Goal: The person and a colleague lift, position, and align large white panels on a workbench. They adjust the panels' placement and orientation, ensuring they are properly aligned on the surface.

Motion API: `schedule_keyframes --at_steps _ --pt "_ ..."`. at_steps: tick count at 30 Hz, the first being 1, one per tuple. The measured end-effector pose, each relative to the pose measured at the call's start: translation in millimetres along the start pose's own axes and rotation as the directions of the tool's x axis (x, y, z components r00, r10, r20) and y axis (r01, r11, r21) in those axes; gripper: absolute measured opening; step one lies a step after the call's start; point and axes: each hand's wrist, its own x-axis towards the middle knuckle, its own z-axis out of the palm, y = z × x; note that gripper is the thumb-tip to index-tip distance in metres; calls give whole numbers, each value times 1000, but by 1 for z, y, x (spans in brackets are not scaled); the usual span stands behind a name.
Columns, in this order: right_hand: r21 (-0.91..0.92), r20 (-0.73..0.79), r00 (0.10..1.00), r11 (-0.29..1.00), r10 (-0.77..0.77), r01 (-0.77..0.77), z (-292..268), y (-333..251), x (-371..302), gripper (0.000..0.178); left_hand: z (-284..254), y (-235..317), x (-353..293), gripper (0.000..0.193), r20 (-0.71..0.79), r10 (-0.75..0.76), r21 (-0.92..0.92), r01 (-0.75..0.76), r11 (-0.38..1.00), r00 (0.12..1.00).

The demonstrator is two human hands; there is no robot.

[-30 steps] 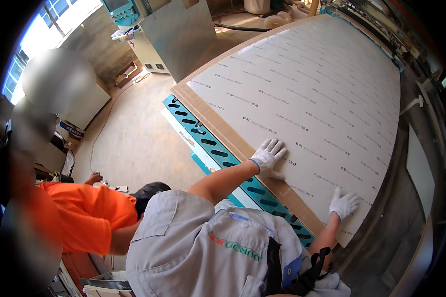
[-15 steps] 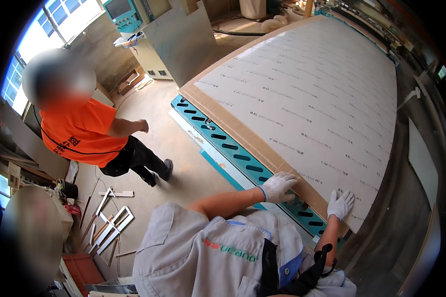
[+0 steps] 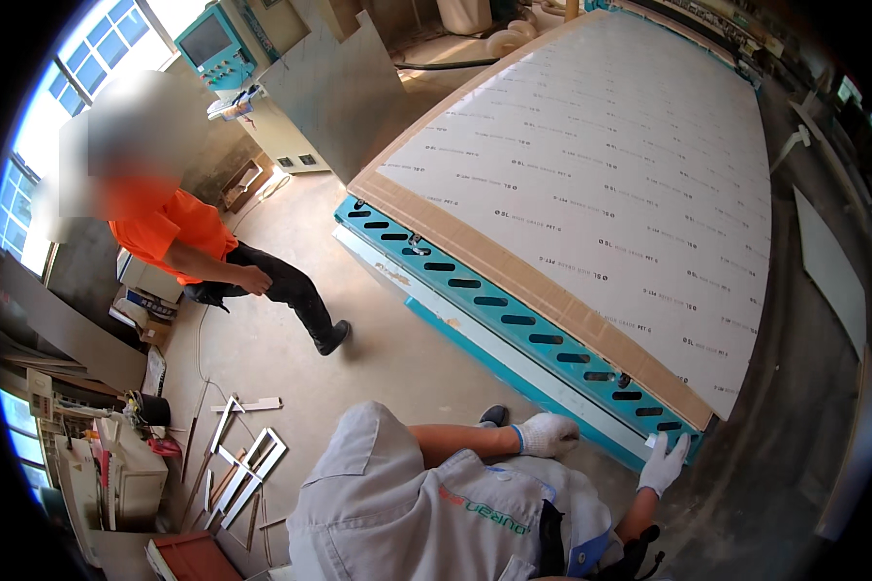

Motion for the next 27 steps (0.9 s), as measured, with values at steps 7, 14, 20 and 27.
schedule_keyframes --at_steps 7,14,20,27 --pt "90 -16 984 981 175 -173 -59 108 -18 64 32 53 50 23 -13 73 120 -71 990 997" --pt "120 38 956 948 293 -295 -134 290 -40 63 159 147 121 18 -94 92 93 -84 992 991" --pt "212 54 920 896 388 -391 -208 410 -52 58 261 246 148 20 -25 234 65 -232 971 972" --pt "256 80 933 897 352 -361 -235 390 14 58 247 231 192 23 -206 126 169 -92 981 970"
